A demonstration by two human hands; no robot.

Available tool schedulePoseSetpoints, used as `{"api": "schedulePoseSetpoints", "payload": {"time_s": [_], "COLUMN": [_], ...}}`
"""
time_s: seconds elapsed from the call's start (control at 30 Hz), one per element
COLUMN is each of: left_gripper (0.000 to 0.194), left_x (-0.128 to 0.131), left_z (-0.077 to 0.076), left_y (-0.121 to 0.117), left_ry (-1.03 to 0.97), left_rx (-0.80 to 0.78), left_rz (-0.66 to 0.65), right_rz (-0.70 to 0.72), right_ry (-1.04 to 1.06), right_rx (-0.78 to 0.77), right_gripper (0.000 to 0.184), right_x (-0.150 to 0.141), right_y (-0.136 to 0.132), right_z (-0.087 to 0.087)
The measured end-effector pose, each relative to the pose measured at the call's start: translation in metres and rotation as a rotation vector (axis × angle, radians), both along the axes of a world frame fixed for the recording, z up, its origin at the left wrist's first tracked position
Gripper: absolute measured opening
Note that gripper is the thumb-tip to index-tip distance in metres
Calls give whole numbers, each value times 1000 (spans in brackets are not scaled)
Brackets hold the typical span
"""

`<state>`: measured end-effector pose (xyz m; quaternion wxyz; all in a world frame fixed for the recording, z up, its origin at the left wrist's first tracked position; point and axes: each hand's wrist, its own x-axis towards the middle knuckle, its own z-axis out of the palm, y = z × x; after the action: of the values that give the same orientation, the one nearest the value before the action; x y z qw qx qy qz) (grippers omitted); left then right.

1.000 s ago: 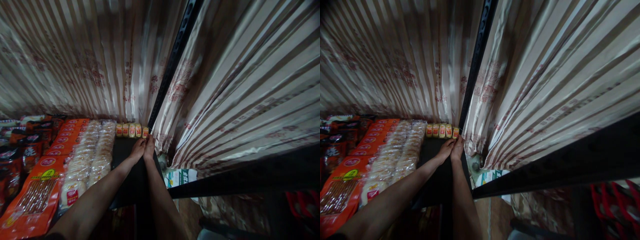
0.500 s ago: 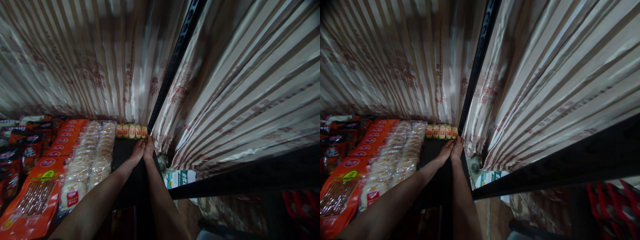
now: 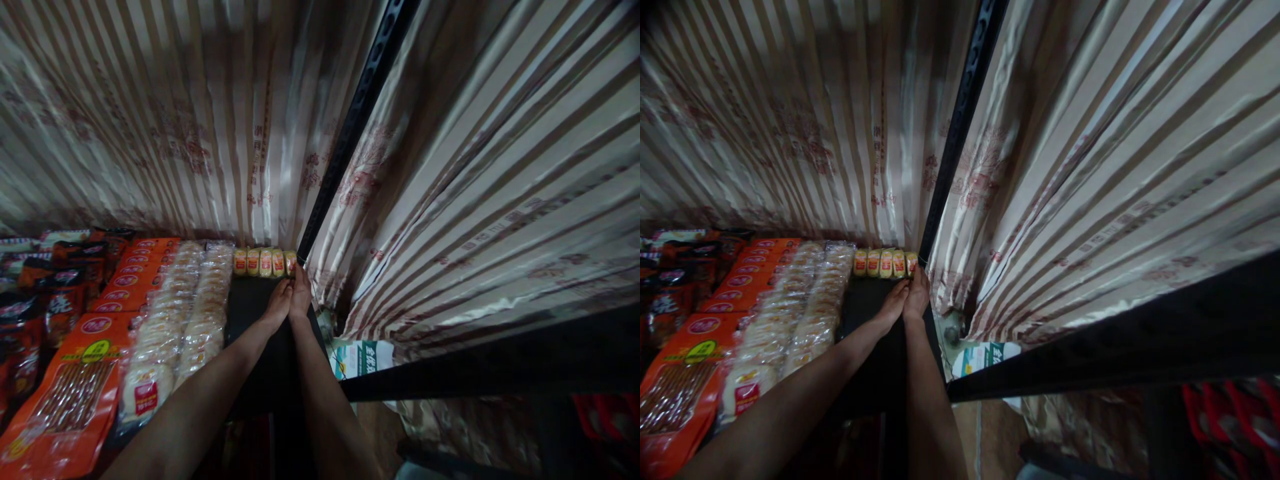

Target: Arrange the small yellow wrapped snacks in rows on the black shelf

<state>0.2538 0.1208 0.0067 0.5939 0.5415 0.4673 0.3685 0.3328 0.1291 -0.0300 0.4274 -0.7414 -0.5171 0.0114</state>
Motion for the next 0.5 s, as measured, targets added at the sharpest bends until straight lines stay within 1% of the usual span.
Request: {"api": "schedulePoseSetpoints", "payload": {"time_s": [0.17,0.33,0.5], "left_gripper": [38,41,42], "left_x": [-1,-1,-1], "left_z": [2,3,0], "left_y": [0,0,-1], "left_ry": [4,41,69], "left_rx": [-2,6,26], "left_rz": [-3,-4,-23], "right_rz": [35,77,90], "right_ry": [7,6,3], "right_rx": [-84,-86,-91], "right_gripper": [57,59,62], "right_x": [2,4,5], "right_y": [4,6,8], "right_z": [-3,-7,-9]}}
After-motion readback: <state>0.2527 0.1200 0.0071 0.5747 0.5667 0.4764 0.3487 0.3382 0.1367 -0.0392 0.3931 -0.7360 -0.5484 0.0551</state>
